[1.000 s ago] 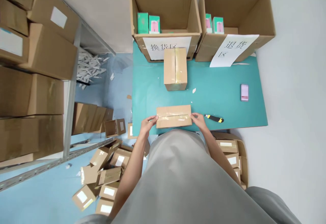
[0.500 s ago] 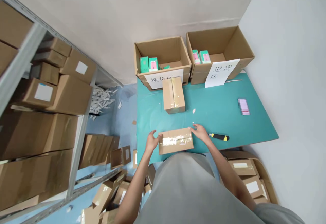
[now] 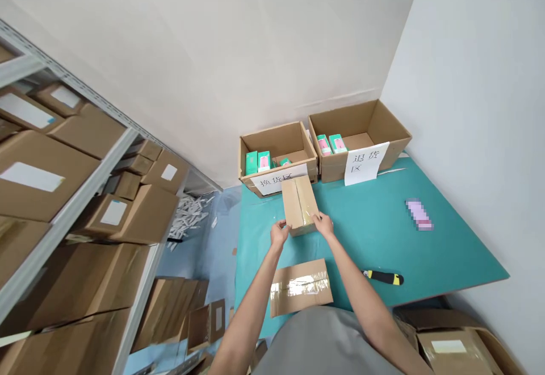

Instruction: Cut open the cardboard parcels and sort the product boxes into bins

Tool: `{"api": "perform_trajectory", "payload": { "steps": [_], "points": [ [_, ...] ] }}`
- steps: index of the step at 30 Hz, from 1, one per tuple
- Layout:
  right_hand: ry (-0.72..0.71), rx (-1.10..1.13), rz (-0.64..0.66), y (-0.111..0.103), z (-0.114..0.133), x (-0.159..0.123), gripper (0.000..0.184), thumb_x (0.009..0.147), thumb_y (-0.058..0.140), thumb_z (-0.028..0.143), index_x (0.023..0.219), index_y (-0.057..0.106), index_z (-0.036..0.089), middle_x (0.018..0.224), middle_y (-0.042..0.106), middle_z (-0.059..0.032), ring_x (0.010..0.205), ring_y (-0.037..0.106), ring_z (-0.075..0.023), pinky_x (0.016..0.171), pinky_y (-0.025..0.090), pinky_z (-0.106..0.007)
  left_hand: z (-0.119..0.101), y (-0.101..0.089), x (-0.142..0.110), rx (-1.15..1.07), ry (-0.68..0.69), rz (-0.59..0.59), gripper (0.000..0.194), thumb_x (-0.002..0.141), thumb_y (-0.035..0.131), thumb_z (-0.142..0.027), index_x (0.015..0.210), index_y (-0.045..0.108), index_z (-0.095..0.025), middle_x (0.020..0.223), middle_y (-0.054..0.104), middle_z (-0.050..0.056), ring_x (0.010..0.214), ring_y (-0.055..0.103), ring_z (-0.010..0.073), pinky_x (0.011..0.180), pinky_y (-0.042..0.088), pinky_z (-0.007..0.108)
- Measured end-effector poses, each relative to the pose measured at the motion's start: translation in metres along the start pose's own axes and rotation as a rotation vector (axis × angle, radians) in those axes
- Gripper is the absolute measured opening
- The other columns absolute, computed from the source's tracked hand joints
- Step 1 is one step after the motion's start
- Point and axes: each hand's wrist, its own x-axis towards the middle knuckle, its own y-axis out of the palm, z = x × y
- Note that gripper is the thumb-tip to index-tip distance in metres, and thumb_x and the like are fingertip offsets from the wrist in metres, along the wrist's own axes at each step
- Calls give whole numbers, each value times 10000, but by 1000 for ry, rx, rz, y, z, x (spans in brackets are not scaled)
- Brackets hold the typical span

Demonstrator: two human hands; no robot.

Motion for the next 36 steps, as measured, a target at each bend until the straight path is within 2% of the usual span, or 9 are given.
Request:
{"api": "perform_trajectory", "payload": {
  "steps": [6, 11, 16, 20, 24, 27, 29, 32, 36],
  "points": [
    [9, 30, -80, -44, -54, -8, 496, 1035, 543, 482, 1373, 817, 243, 1354, 863, -131, 1302, 816, -339, 1114, 640, -462, 1, 53, -23, -21, -28, 105, 257, 845, 914, -171, 1090, 838, -163, 1177, 882, 186, 1113, 868, 331, 1027, 669, 422],
    [26, 3, -148, -72, -64, 17, 579, 1044, 491, 479, 1479, 757, 206, 1390, 846, -153, 1310, 808, -334, 1136, 624, -461, -22, 93, -21, -8, -35, 145, 211, 855, 920, -174, 1050, 840, -156, 1188, 879, 194, 1050, 877, 337, 959, 665, 397],
    [12, -62, -153, -85, -57, 51, 550, 1056, 538, 554, 1403, 797, 215, 1334, 866, -148, 1254, 826, -308, 1076, 636, -391, -47, 104, -4, 34, 4, 141, 232, 912, 873, -243, 1123, 843, -151, 1231, 873, 190, 1174, 846, 354, 1044, 639, 412],
    [-41, -143, -64, -98, -70, 51, 595, 1089, 518, 616, 1376, 798, 178, 1329, 865, -152, 1222, 828, -276, 1056, 634, -355, -44, 100, -17, 64, 64, 146, 296, 1005, 749, -292, 1235, 830, -124, 1345, 837, 217, 1330, 781, 392, 1192, 574, 498],
    [-52, -306, 25, -124, -118, -1, 692, 980, 724, 679, 1401, 782, 133, 1450, 800, -218, 1374, 748, -353, 1193, 572, -445, 5, 68, -64, 61, 161, 117, 486, 1057, 683, -397, 1452, 749, -121, 1610, 696, 209, 1589, 587, 377, 1393, 378, 507],
    [-8, -488, 64, -150, -165, -63, 867, 838, 904, 662, 1476, 738, 98, 1489, 740, -278, 1443, 668, -435, 1261, 506, -539, 72, 28, -110, 136, 333, -6, 640, 1076, 620, -541, 1550, 677, -116, 1682, 619, 227, 1692, 440, 412, 1441, 286, 566],
    [23, -628, 95, -165, -191, -103, 881, 812, 952, 577, 1505, 710, 92, 1458, 724, -290, 1414, 665, -450, 1220, 523, -544, 118, 1, -141, 182, 335, -106, 798, 1070, 579, -678, 1613, 607, -94, 1717, 561, 272, 1726, 368, 456, 1434, 280, 635],
    [-5, -876, 154, -176, -213, -147, 655, 904, 866, 366, 1490, 704, 124, 1380, 735, -254, 1298, 702, -392, 1095, 562, -454, 171, -29, -180, 210, 266, -150, 999, 1031, 546, -835, 1713, 478, -109, 1787, 455, 298, 1754, 293, 486, 1416, 281, 703],
    [-92, -1017, 227, -175, -213, -169, 378, 993, 648, 242, 1345, 758, 162, 1233, 756, -199, 1114, 701, -314, 958, 544, -373, 197, -45, -206, 183, 247, -117, 1055, 1018, 552, -877, 1788, 370, -179, 1849, 363, 272, 1776, 236, 482, 1409, 263, 736]
  ]
}}
